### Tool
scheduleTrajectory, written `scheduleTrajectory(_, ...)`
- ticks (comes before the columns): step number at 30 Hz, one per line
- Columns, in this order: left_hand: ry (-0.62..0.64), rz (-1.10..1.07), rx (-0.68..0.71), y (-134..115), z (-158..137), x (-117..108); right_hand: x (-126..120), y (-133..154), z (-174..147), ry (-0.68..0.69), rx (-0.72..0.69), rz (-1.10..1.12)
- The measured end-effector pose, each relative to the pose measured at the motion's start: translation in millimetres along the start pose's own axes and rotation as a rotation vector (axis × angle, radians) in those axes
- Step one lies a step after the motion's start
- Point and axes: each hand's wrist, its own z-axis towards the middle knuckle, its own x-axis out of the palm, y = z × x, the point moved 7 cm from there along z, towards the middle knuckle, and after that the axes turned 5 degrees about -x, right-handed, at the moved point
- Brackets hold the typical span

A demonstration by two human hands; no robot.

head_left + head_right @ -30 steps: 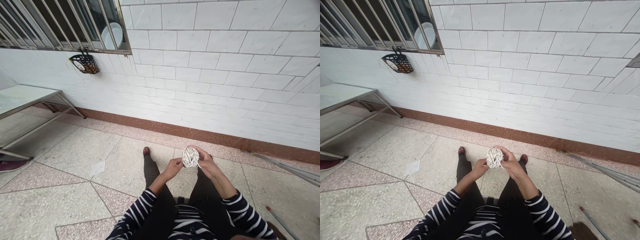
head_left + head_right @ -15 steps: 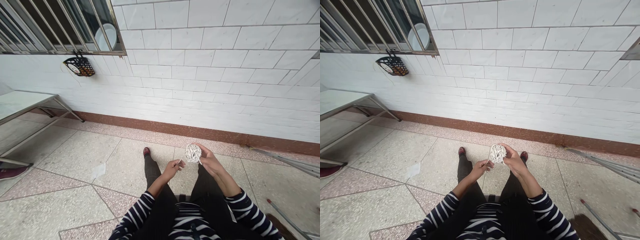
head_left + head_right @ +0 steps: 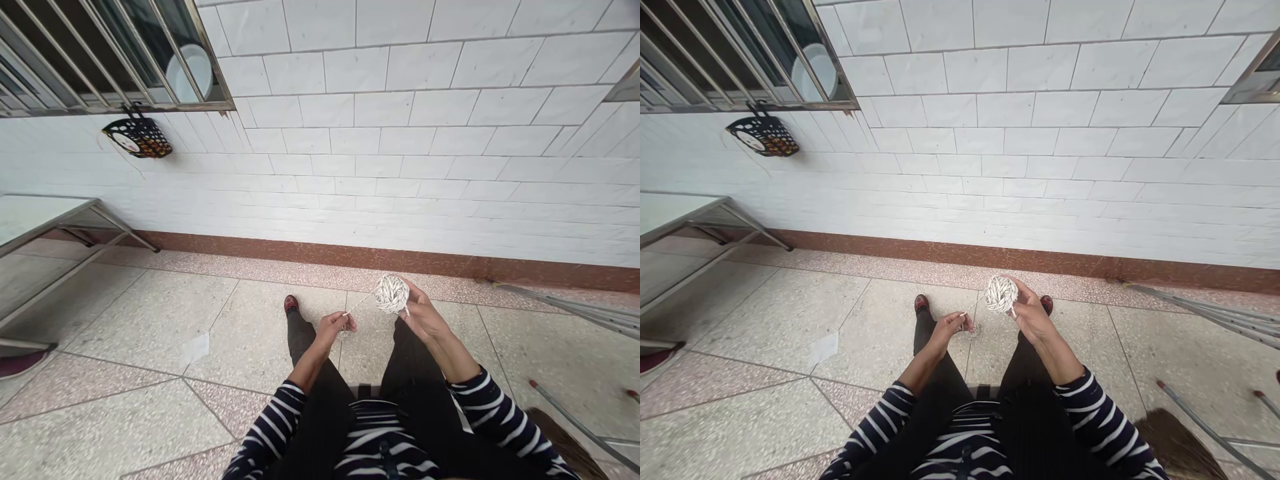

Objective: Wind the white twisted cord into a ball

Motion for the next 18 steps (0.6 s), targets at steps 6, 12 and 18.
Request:
scheduleTrajectory(6,0.057,0.109,0.029,13.9,0.1,0.3,-5.5,7.2,7.7,-0.061,-0.020,0.054)
scheduleTrajectory(12,0.076,0.051,0.027,23.7,5.1,-0.1,-6.5,16.4,16.1,-0.124,-0.071,0.079)
scheduleTrajectory(18,-0.118,0.001,-0.068,27.8,17.5,-14.2,-3.7,13.7,9.6,-0.133,-0.057,0.073)
